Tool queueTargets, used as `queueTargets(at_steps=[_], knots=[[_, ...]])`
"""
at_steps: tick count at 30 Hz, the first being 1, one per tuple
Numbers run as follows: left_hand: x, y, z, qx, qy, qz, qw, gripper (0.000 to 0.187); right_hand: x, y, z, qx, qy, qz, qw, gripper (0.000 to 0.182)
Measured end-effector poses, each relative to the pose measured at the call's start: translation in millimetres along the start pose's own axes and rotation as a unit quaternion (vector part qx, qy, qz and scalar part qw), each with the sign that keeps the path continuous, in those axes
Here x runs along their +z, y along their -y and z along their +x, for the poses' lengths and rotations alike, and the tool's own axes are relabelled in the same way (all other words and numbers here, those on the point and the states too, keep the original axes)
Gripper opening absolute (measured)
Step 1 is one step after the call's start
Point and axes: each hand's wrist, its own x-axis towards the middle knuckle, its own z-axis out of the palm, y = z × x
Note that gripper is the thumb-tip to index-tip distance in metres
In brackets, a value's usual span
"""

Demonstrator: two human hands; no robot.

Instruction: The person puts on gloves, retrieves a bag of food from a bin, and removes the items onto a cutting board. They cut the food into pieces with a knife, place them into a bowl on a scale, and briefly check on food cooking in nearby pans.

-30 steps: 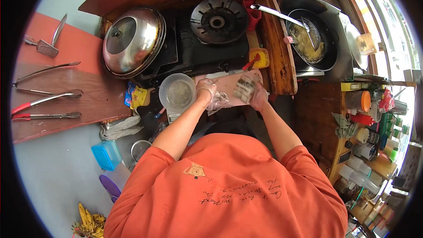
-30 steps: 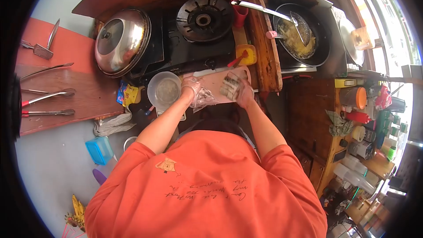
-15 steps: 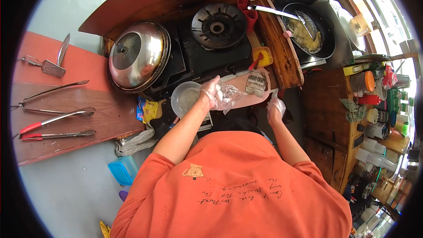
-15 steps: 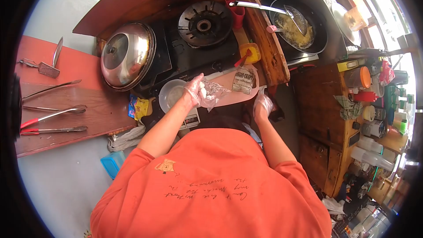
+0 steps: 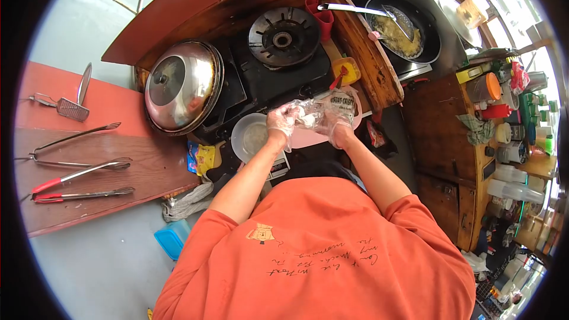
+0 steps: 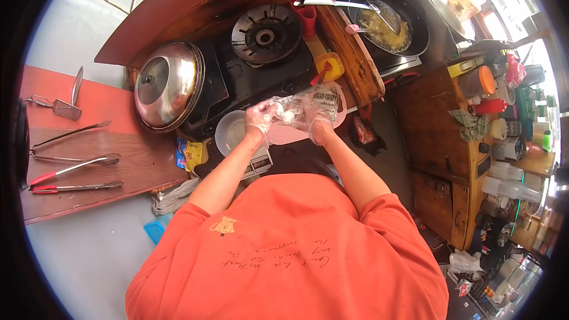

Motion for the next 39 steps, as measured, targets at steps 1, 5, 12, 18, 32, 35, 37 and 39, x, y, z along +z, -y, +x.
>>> queueTargets(at_steps=[1, 5, 12, 18, 32, 35, 37, 39], knots=[[-3, -7, -6, 0.068, -0.016, 0.085, 0.994, 0.021, -1, 0, 0, 0.024, 0.014, 0.074, 0.997, 0.04], [-9, -36, -19, 0.285, -0.038, 0.334, 0.898, 0.02, -1, 76, -5, 0.267, -0.009, 0.53, 0.805, 0.046], [2, -61, -27, 0.436, 0.002, 0.286, 0.853, 0.017, 20, 65, 2, 0.231, 0.057, 0.586, 0.775, 0.045], [5, -66, -26, 0.491, 0.049, 0.3, 0.817, 0.02, 25, 70, 8, 0.1, 0.103, 0.569, 0.81, 0.044], [4, -98, -29, 0.487, 0.013, 0.288, 0.824, 0.018, 33, 79, 7, 0.22, 0.039, 0.621, 0.752, 0.068], [1, -100, -30, 0.5, -0.003, 0.288, 0.817, 0.019, 34, 71, 7, 0.224, 0.067, 0.642, 0.73, 0.069], [-2, -101, -30, 0.503, -0.003, 0.289, 0.814, 0.02, 40, 70, 9, 0.231, 0.051, 0.626, 0.743, 0.065], [-5, -101, -29, 0.498, -0.016, 0.293, 0.816, 0.019, 44, 69, 9, 0.237, 0.035, 0.609, 0.756, 0.061]])
